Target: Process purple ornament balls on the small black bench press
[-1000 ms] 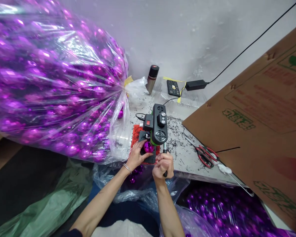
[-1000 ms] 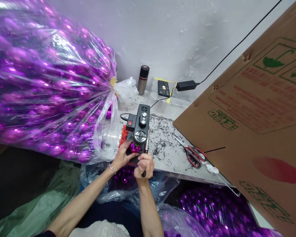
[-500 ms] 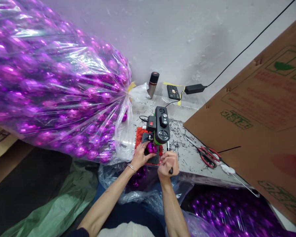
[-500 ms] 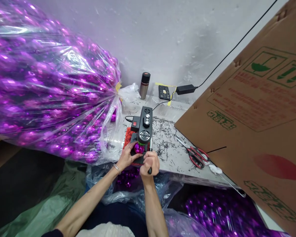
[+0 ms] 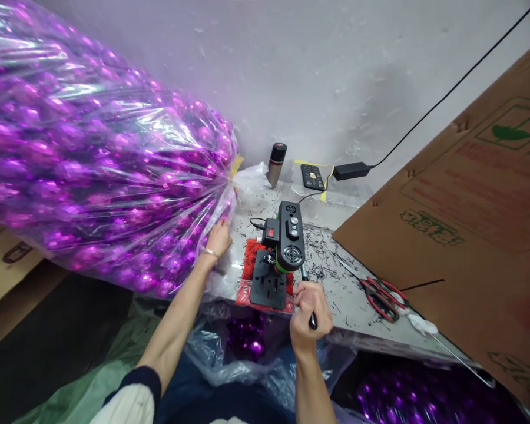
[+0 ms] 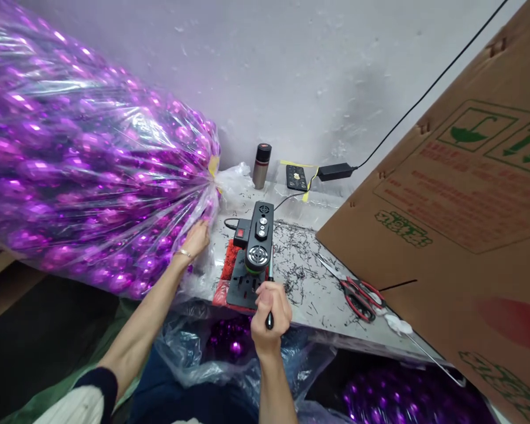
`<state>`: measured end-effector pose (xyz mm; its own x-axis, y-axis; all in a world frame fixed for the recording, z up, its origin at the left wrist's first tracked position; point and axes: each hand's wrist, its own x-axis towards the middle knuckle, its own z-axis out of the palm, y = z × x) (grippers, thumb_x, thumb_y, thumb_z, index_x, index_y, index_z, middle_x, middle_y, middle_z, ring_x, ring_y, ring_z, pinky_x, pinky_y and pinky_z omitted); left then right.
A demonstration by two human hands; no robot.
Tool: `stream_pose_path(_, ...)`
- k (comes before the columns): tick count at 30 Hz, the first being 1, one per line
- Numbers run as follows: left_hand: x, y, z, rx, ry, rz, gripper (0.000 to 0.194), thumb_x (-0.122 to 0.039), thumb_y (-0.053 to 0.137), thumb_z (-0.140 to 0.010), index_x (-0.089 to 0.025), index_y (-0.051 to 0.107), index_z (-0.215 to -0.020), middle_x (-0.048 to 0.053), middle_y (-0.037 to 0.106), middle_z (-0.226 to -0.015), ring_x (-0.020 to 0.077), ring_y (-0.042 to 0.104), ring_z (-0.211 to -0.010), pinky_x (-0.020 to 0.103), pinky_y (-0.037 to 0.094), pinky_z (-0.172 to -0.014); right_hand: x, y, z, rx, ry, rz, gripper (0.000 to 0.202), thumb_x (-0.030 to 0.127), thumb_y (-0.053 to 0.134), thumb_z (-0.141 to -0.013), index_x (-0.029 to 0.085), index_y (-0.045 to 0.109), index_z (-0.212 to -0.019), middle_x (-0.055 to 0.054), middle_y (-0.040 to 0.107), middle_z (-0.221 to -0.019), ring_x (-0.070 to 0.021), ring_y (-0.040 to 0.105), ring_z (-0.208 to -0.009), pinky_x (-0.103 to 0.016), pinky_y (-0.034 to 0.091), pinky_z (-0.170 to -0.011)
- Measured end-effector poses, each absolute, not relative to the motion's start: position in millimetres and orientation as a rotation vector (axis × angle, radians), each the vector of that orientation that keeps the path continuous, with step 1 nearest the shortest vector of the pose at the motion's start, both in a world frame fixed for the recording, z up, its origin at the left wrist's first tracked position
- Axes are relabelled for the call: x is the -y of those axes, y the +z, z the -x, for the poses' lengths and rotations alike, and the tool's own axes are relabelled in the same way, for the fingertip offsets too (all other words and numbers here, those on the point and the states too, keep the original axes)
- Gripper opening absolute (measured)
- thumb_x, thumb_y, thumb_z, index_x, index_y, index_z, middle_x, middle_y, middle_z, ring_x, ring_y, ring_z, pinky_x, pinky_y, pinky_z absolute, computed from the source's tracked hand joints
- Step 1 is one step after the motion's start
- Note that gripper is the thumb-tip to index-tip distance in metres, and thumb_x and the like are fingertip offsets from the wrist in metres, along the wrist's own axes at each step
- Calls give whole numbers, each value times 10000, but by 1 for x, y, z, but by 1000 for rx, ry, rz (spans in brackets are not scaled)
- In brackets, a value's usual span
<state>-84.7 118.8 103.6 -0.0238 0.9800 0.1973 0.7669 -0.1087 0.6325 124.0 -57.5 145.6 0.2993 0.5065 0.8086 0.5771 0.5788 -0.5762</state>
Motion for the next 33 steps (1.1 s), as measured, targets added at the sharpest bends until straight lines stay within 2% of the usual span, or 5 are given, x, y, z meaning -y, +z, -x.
stream_pose_path(8,-168,122,97,-2202,1072,-1605,406,-63,438,-887,-113,660,-1223,225,713,-1246,356,669,-1239,494,489,-1091,57,139,-127,1384,-87,998,334,101,448,-991,232,489,-686,41,494,-600,-145,607,-638,-285,446,-593)
stream_pose_path(13,-166,111,104,-2054,908,-1662,488,-123,645,-831,-117,613,-1317,221,660,-1386,376,612,-1332,496,465,-1146,57,137,-126,1370,-95,1035,339,128,439,-1000,233,503,-683,30,528,-617,-149,610,-643,-300,462,-612)
stream_pose_path(20,-174,99,96,-1988,720,-1730,790,-490,879,-776,-68,521,-1340,287,509,-1504,485,459,-1446,595,346,-1223,58,134,-125,1356,-98,1061,337,166,454,-1017,236,512,-692,27,551,-633,-146,612,-661,-302,463,-626)
stream_pose_path(24,-179,98,95,-2020,694,-1656,770,-374,955,-699,-76,529,-1267,282,579,-1397,521,526,-1371,650,381,-1161,57,133,-125,1344,-116,1070,345,182,440,-1025,236,516,-693,23,559,-643,-150,617,-660,-311,474,-632)
stream_pose_path(33,-162,105,109,-1725,1099,-1476,665,-332,881,-762,-131,557,-1306,66,693,-1213,255,616,-1225,451,422,-1168,57,128,-127,1370,-112,1080,326,193,446,-1024,237,510,-707,21,558,-660,-151,607,-674,-321,460,-640)
